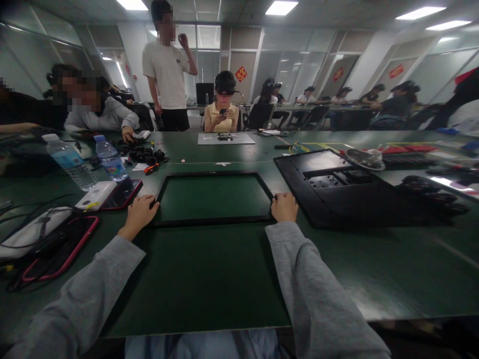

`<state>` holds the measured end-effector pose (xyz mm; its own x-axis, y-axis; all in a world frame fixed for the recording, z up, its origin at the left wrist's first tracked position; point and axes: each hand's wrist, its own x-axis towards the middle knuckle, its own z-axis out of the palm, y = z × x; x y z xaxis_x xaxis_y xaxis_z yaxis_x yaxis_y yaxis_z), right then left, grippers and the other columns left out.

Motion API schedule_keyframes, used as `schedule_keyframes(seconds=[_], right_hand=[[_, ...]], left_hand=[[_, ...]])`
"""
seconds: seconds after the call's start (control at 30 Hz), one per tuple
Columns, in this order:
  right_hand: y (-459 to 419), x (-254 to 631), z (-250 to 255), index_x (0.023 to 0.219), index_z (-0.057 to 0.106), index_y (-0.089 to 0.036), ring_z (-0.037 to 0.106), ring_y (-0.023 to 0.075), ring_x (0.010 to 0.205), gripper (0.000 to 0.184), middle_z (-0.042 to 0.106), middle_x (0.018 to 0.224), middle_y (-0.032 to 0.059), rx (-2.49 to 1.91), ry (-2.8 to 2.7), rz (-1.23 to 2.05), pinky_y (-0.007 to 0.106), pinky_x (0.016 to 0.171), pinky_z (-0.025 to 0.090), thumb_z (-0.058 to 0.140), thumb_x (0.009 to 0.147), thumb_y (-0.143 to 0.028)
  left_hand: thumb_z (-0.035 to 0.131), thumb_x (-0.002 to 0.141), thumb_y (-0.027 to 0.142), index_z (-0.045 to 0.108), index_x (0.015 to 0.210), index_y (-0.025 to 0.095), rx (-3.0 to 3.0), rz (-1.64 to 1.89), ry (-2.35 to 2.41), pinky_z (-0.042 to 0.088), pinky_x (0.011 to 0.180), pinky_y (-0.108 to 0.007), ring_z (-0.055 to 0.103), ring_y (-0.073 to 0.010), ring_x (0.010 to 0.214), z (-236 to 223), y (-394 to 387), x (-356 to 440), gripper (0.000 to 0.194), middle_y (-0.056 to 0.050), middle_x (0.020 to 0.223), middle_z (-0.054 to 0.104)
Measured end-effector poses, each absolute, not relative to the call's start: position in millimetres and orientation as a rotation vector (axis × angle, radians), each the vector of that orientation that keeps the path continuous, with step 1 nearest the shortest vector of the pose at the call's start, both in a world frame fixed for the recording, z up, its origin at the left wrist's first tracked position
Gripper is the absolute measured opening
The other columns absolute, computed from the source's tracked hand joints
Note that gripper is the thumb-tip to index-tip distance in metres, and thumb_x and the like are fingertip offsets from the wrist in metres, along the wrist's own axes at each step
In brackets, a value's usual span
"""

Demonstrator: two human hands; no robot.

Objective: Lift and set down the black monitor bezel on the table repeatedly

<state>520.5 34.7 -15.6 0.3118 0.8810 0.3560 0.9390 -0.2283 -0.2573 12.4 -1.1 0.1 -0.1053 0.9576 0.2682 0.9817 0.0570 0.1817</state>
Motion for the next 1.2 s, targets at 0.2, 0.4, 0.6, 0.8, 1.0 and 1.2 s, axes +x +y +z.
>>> schedule_keyframes(seconds=[0.2,0.4,0.6,0.8,1.0,1.2], right_hand=[[33.2,518.1,-11.9,0.124,0.068,-0.011,0.054,0.0342,0.12,0.042,0.059,0.128,0.0218,-2.207,-1.625,-0.162,0.048,0.095,0.046,0.044,0.094,-0.029],[35.5,526.3,-13.7,0.121,0.07,-0.012,0.056,0.0328,0.115,0.041,0.061,0.123,0.0209,-2.155,-1.728,-0.189,0.046,0.093,0.048,0.045,0.093,-0.029],[39.8,542.6,-21.8,0.122,0.072,-0.015,0.057,0.0309,0.11,0.04,0.063,0.12,0.0179,-2.089,-1.729,-0.203,0.045,0.094,0.048,0.052,0.09,-0.029],[42.8,541.5,-22.3,0.13,0.069,-0.019,0.058,0.0291,0.106,0.046,0.066,0.115,0.0145,-2.018,-1.759,-0.14,0.045,0.093,0.048,0.052,0.087,-0.02],[43.5,537.7,-18.1,0.118,0.075,-0.019,0.064,0.0246,0.1,0.042,0.072,0.106,0.0112,-1.917,-1.736,-0.094,0.041,0.095,0.049,0.053,0.083,-0.013],[44.6,543.1,-15.0,0.112,0.077,-0.018,0.067,0.0257,0.099,0.038,0.074,0.11,0.0118,-1.876,-1.689,-0.079,0.042,0.097,0.05,0.054,0.083,-0.015]], left_hand=[[0.045,0.096,0.039,0.068,0.128,0.019,-2.051,-0.512,-2.198,0.048,0.097,-0.062,0.052,-0.0399,0.126,0.3,-1.9,12.5,0.044,-0.018,0.14,0.061],[0.045,0.096,0.039,0.068,0.127,0.02,-2.046,-0.516,-2.213,0.048,0.097,-0.062,0.053,-0.0396,0.127,0.6,-1.7,12.7,0.043,-0.017,0.14,0.061],[0.047,0.096,0.04,0.068,0.125,0.02,-2.048,-0.54,-2.2,0.048,0.098,-0.06,0.053,-0.0391,0.128,1.5,-2.0,12.1,0.041,-0.017,0.139,0.062],[0.049,0.097,0.039,0.052,0.143,0.014,-1.984,-0.595,-2.2,0.05,0.098,-0.054,0.055,-0.0373,0.127,4.0,-4.0,14.5,0.053,-0.021,0.137,0.06],[0.048,0.099,0.043,0.056,0.14,0.019,-2.185,-0.698,-2.062,0.048,0.103,-0.052,0.051,-0.0334,0.132,1.6,-2.1,20.7,0.048,-0.016,0.143,0.057],[0.048,0.099,0.052,0.06,0.137,0.024,-2.422,-0.678,-2.009,0.043,0.107,-0.059,0.042,-0.0332,0.14,2.4,-4.0,29.4,0.048,-0.013,0.149,0.052]])
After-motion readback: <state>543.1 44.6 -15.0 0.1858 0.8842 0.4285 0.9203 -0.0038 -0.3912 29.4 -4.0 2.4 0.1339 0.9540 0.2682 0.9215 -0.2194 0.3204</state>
